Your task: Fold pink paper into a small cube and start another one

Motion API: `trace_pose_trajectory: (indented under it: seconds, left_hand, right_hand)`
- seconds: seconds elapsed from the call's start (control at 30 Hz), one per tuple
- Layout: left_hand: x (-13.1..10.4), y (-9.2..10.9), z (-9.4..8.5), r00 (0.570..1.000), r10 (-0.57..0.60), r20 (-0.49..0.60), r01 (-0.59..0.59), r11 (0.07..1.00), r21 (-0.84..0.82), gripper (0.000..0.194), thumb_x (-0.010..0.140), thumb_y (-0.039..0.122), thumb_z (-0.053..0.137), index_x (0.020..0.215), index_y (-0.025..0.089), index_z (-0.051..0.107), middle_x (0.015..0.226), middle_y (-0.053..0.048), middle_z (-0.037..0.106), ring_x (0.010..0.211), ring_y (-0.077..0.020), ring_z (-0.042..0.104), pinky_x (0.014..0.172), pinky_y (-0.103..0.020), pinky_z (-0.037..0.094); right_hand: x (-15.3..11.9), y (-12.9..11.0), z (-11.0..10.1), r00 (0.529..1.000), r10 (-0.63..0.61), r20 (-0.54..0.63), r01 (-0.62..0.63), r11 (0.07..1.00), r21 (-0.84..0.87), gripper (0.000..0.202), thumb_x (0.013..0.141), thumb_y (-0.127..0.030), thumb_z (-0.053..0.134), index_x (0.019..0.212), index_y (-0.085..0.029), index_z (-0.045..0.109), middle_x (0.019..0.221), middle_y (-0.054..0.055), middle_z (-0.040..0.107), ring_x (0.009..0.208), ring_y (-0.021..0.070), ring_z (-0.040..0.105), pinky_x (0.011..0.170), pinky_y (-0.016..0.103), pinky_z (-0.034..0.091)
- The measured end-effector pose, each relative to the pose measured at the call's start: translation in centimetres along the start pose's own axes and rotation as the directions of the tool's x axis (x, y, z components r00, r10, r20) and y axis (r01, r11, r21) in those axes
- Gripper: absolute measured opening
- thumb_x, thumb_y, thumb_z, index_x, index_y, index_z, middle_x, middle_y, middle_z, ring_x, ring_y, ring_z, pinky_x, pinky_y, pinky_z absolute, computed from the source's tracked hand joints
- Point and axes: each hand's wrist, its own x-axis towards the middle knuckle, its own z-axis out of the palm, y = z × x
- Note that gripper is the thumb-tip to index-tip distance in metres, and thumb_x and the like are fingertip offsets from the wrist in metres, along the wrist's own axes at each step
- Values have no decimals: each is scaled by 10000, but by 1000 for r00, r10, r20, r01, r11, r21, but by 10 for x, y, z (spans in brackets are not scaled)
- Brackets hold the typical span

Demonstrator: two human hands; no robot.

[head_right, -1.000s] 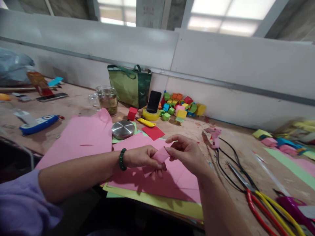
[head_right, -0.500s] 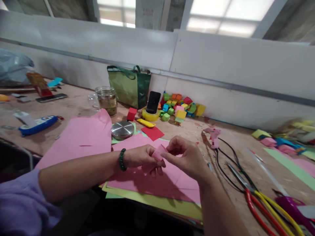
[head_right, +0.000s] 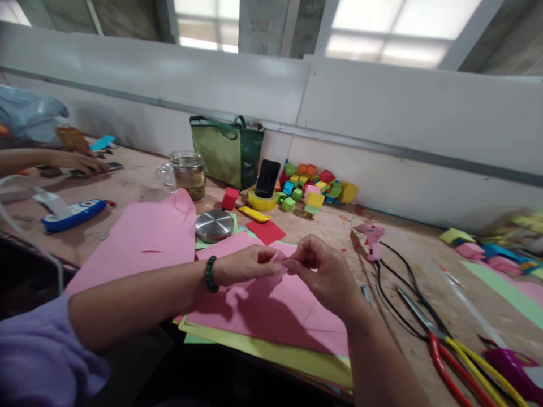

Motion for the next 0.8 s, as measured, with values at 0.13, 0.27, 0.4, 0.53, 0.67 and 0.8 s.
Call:
trace_pose_trajectory:
  seconds: [0.13,0.27,0.4,0.53,0.67,0.8]
  left_hand:
    - [0,5,2,973,150,-175,-127,982,137,419,779,536,613,690,147,489,584,72,391,540,-59,362,510,-197,291]
    - [1,2,6,918,279,-282,-211,945,250,424,791,512,594,626,150,449,573,62,374,560,-65,326,513,-206,255]
    - [3,-1,2,936,237,-260,-188,962,197,473,809,572,535,615,152,441,567,56,386,536,-62,342,499,-201,267]
    - [3,1,-3,962,203,-185,-160,962,221,511,796,594,540,569,151,426,525,62,332,498,-55,297,463,-205,210]
    - [2,3,-4,948,224,-226,-172,958,229,514,795,583,549,553,156,397,528,67,302,502,-52,270,465,-209,195]
    - [2,4,-8,985,89,-150,-65,985,158,490,764,580,594,584,137,485,539,49,403,506,-58,353,491,-206,281]
  right_hand:
    - [0,-7,4,999,-12,42,14,1000,-27,224,797,-332,686,708,-196,532,625,14,644,555,132,631,520,245,511]
    - [1,-8,6,999,14,45,-17,997,68,254,777,-355,709,714,-198,519,629,1,635,559,132,641,524,243,528]
    - [4,-3,7,997,76,18,-78,981,177,315,725,-384,754,700,-200,500,609,-11,625,540,131,637,498,238,532]
    - [7,-1,10,993,116,-9,-111,962,248,348,680,-388,788,680,-199,496,579,-29,599,526,122,623,486,227,527]
    - [9,3,9,987,159,-34,-140,940,312,373,637,-385,817,671,-193,500,592,-21,619,532,119,627,506,226,538]
    - [12,11,7,975,186,-119,-142,941,309,394,585,-374,849,650,-187,508,575,-25,610,513,118,621,501,225,538]
